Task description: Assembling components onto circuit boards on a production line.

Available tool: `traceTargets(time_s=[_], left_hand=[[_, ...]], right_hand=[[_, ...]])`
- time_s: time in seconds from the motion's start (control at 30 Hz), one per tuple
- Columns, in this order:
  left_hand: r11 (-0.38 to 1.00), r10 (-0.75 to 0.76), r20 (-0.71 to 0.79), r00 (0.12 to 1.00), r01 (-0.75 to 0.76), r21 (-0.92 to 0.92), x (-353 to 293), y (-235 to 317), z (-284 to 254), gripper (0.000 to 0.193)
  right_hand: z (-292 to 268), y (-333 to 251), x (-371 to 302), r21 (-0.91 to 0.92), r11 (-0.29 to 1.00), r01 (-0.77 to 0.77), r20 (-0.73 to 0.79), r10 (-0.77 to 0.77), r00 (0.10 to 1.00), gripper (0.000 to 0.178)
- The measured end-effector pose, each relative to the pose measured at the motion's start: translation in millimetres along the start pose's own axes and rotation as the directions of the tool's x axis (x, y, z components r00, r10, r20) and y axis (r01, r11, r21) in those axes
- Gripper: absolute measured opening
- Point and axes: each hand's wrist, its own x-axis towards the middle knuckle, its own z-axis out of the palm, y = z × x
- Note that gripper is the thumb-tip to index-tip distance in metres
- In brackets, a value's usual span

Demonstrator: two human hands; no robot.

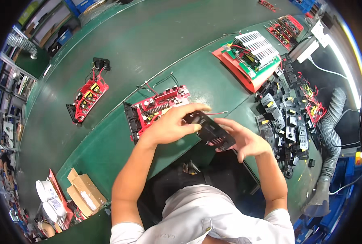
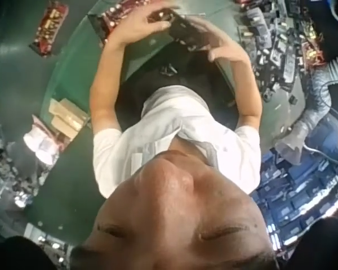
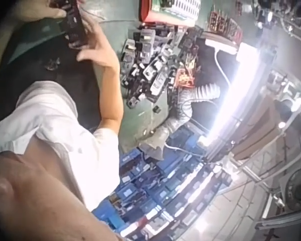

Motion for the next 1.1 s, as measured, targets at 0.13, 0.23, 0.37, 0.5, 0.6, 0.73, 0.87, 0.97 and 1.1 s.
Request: traceTargets(time_s=[0.13, 0.23, 0.37, 0.5, 0.6, 0.73, 0.87, 0.97, 1.1], left_hand=[[0.994, 0.096, 0.034, 0.995, -0.097, 0.049, 35.3, 13.1, -17.4, 0.066], [0.809, 0.055, -0.513, 0.857, 0.263, 0.526, 67.6, -14.7, -75.6, 0.046], [0.416, -0.288, -0.629, 0.722, 0.686, 0.597, 117.9, -32.6, -81.5, 0.045], [0.39, -0.256, -0.71, 0.655, 0.743, 0.544, 114.1, -51.0, -82.9, 0.03], [0.641, -0.048, -0.733, 0.678, 0.584, 0.498, 97.6, -41.7, -75.3, 0.026], [0.858, 0.046, -0.682, 0.73, 0.321, 0.402, 81.7, -33.1, -57.2, 0.024], [0.862, 0.147, -0.601, 0.786, 0.196, 0.467, 75.3, -25.4, -51.3, 0.025], [0.899, 0.139, -0.619, 0.773, 0.164, 0.406, 81.8, -25.4, -44.0, 0.025], [0.825, 0.218, -0.606, 0.765, 0.187, 0.533, 84.0, -30.6, -40.6, 0.02]], right_hand=[[-3.2, 6.3, 25.5, 0.029, 0.994, -0.109, -0.306, 0.113, 0.945, 0.061], [-7.2, 0.0, 56.4, 0.02, 1.0, 0.022, -0.391, -0.012, 0.92, 0.048], [-40.7, 4.7, 89.1, 0.101, 0.963, 0.249, -0.538, -0.158, 0.828, 0.039], [-51.9, 28.2, 138.3, 0.185, 0.938, 0.295, -0.524, -0.159, 0.837, 0.038], [-61.9, 39.9, 152.6, 0.166, 0.923, 0.347, -0.56, -0.202, 0.803, 0.04], [-79.3, 39.4, 145.6, 0.21, 0.909, 0.36, -0.504, -0.215, 0.837, 0.036], [-75.4, 35.0, 141.6, 0.133, 0.93, 0.342, -0.477, -0.242, 0.845, 0.038], [-73.7, 34.3, 143.6, 0.13, 0.926, 0.354, -0.465, -0.259, 0.847, 0.042], [-74.0, 37.4, 149.7, 0.156, 0.922, 0.354, -0.471, -0.246, 0.847, 0.044]])
